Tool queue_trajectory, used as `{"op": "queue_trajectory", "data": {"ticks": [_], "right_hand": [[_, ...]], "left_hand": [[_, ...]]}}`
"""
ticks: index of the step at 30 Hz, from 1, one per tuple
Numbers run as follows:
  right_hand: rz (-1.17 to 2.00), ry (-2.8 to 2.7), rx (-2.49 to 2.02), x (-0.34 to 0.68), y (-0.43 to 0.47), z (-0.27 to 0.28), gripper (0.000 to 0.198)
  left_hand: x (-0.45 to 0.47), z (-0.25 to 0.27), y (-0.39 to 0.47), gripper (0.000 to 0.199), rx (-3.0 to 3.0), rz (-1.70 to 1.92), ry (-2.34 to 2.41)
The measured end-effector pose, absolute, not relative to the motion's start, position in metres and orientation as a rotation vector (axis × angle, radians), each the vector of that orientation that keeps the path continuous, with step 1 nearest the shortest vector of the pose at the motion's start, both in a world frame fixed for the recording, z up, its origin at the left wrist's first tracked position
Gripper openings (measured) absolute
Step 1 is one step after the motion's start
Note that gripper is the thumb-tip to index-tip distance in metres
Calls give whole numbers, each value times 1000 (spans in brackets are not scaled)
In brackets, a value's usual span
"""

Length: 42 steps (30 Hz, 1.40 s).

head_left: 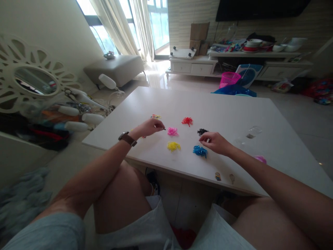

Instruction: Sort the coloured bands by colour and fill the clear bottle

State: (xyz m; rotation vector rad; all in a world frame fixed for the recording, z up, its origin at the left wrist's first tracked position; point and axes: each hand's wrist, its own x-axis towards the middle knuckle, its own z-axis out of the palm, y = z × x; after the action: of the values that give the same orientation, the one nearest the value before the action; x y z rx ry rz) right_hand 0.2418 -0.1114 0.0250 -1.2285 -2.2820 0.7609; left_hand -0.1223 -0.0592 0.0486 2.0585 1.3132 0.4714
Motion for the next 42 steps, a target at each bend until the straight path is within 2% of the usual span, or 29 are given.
{"op": "queue_trajectory", "data": {"ticks": [7,20,29,33,42], "right_hand": [[861,-2271,-1161,234,-118,29,20],[737,-2229,-1158,227,-126,40,16],[689,-2210,-1170,231,-127,42,14],[675,-2211,-1200,231,-128,44,15],[669,-2225,-1214,231,-126,43,16]], "left_hand": [[-37,35,-86,16,1994,530,859],[5,17,-89,21,1375,517,759],[11,16,-95,11,824,460,751],[12,14,-95,21,870,452,765],[9,16,-94,22,1100,483,772]]}}
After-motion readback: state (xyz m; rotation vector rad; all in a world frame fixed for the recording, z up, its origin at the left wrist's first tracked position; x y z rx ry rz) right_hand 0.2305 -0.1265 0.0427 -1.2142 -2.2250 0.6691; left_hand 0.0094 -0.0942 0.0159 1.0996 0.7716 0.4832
